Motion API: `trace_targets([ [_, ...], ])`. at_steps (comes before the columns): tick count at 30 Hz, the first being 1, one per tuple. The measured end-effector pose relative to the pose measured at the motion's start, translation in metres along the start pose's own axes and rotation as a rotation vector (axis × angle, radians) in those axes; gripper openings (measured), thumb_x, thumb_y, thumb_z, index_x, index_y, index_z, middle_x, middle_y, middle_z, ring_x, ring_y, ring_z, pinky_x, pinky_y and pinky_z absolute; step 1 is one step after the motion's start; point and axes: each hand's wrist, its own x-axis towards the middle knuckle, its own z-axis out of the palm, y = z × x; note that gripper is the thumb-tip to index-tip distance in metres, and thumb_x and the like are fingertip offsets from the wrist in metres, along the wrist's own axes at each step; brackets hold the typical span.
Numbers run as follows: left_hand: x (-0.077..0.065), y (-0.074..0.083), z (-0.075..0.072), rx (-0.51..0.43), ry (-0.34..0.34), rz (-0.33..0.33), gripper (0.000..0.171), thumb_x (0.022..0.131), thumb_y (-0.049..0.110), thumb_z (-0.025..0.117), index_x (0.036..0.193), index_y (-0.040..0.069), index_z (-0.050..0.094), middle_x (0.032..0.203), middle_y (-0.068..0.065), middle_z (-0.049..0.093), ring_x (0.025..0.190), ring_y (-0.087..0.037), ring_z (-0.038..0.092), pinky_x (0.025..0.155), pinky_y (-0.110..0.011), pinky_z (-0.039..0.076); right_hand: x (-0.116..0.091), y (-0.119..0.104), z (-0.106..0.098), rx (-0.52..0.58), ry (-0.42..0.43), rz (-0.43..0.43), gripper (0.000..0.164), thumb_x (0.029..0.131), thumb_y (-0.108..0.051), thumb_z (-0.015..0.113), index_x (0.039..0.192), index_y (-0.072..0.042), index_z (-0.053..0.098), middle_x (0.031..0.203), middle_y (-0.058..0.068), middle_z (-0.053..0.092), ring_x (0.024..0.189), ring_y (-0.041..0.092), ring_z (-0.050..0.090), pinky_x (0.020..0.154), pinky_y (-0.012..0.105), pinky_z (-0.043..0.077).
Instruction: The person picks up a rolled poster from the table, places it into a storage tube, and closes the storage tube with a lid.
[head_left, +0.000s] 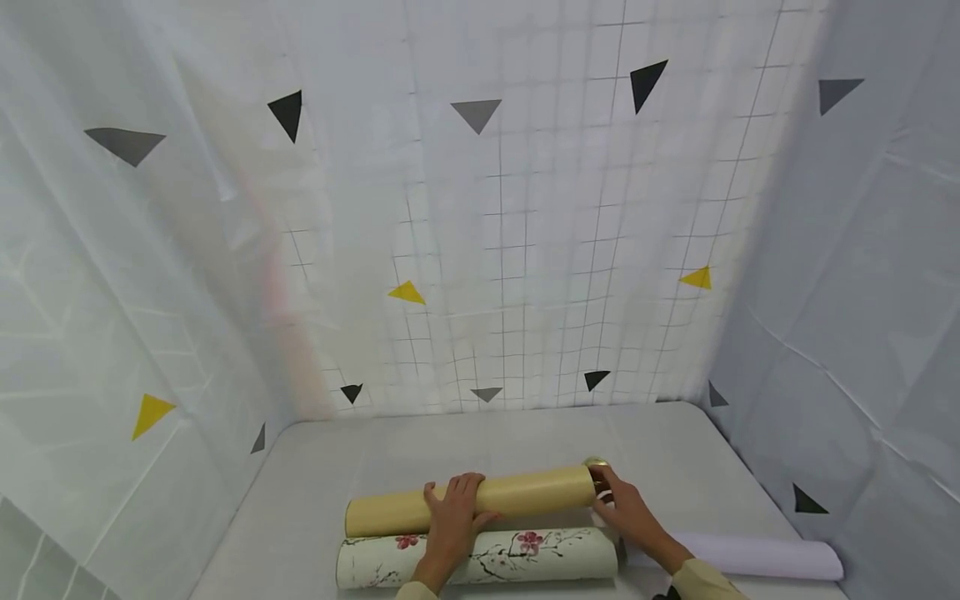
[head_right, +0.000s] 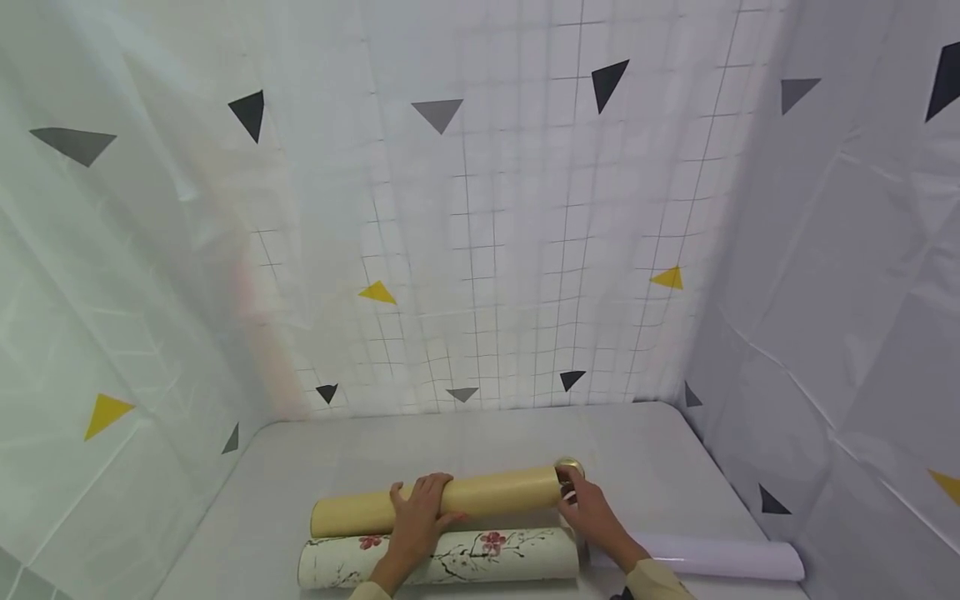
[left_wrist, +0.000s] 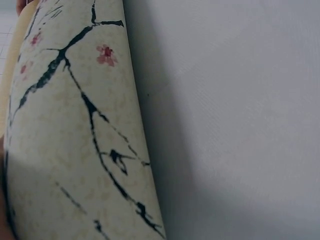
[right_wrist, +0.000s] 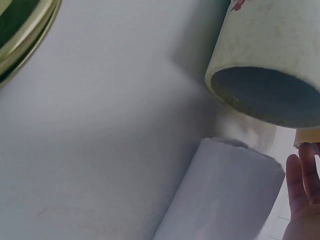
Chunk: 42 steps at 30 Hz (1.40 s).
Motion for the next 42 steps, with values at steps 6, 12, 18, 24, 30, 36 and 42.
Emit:
trace_targets([
  [6,0.0,0.0,0.0,-0.043,-0.007,0.003,0.064,0.079,0.059,0.073,0.13,0.023,0.061,0.129,0.005,0.067,0.119,-0.018,0.062,0.101,-0.065,0.036,0.003,0.001,-0.001,-0.07,0.039,0.055,0.042,0.093,0.005,0.055,0.134,-0.004,0.059,0.123,0.009,0.07,0.103,0.016,0.066,0.081,0.027,0.055],
  [12,0.001,-0.002,0.001,-0.031,0.0,-0.001,0.065,0.079,0.061,0.072,0.13,0.023,0.06,0.129,0.005,0.067,0.119,-0.017,0.061,0.101,-0.065,0.036,0.001,0.004,-0.005,-0.369,0.049,0.019,0.045,0.09,0.001,0.062,0.135,-0.001,0.057,0.136,0.017,0.061,0.122,0.036,0.059,0.095,0.055,0.052],
  [18,0.0,-0.003,0.004,-0.028,0.025,0.009,0.064,0.078,0.061,0.072,0.129,0.023,0.061,0.128,0.005,0.067,0.117,-0.017,0.062,0.099,-0.065,0.037,-0.002,0.008,-0.009,-0.557,-0.037,-0.087,0.05,0.094,-0.013,0.066,0.141,0.001,0.056,0.15,0.02,0.054,0.136,0.047,0.05,0.105,0.069,0.042],
  [24,0.0,-0.002,0.008,-0.014,0.032,0.013,0.066,0.077,0.062,0.072,0.129,0.023,0.061,0.128,0.006,0.067,0.116,-0.017,0.062,0.098,-0.065,0.037,-0.001,0.024,-0.006,-0.582,-0.137,-0.089,0.051,0.098,-0.026,0.064,0.141,-0.001,0.054,0.149,0.021,0.054,0.135,0.051,0.049,0.101,0.07,0.042],
  [30,0.002,-0.004,0.009,-0.004,0.032,0.009,0.066,0.077,0.065,0.07,0.129,0.025,0.06,0.128,0.006,0.067,0.116,-0.017,0.063,0.099,-0.065,0.037,0.001,0.021,-0.008,-0.571,-0.092,-0.108,0.042,0.092,-0.018,0.069,0.129,-0.001,0.059,0.148,0.026,0.053,0.129,0.051,0.052,0.099,0.07,0.044],
  [36,0.002,-0.004,0.007,0.019,0.032,0.009,0.067,0.077,0.067,0.069,0.128,0.025,0.061,0.128,0.007,0.068,0.115,-0.016,0.063,0.099,-0.064,0.039,0.001,0.005,-0.014,-0.575,-0.103,-0.076,0.037,0.088,-0.014,0.07,0.12,0.003,0.062,0.151,0.024,0.05,0.131,0.047,0.052,0.101,0.067,0.046],
  [42,0.001,-0.002,0.005,0.001,-0.001,0.0,0.067,0.077,0.068,0.068,0.128,0.024,0.061,0.129,0.007,0.067,0.116,-0.016,0.063,0.099,-0.064,0.038,0.003,0.001,-0.017,-0.547,-0.146,-0.01,0.037,0.088,-0.007,0.071,0.121,0.009,0.061,0.154,0.029,0.046,0.133,0.052,0.05,0.103,0.066,0.046],
])
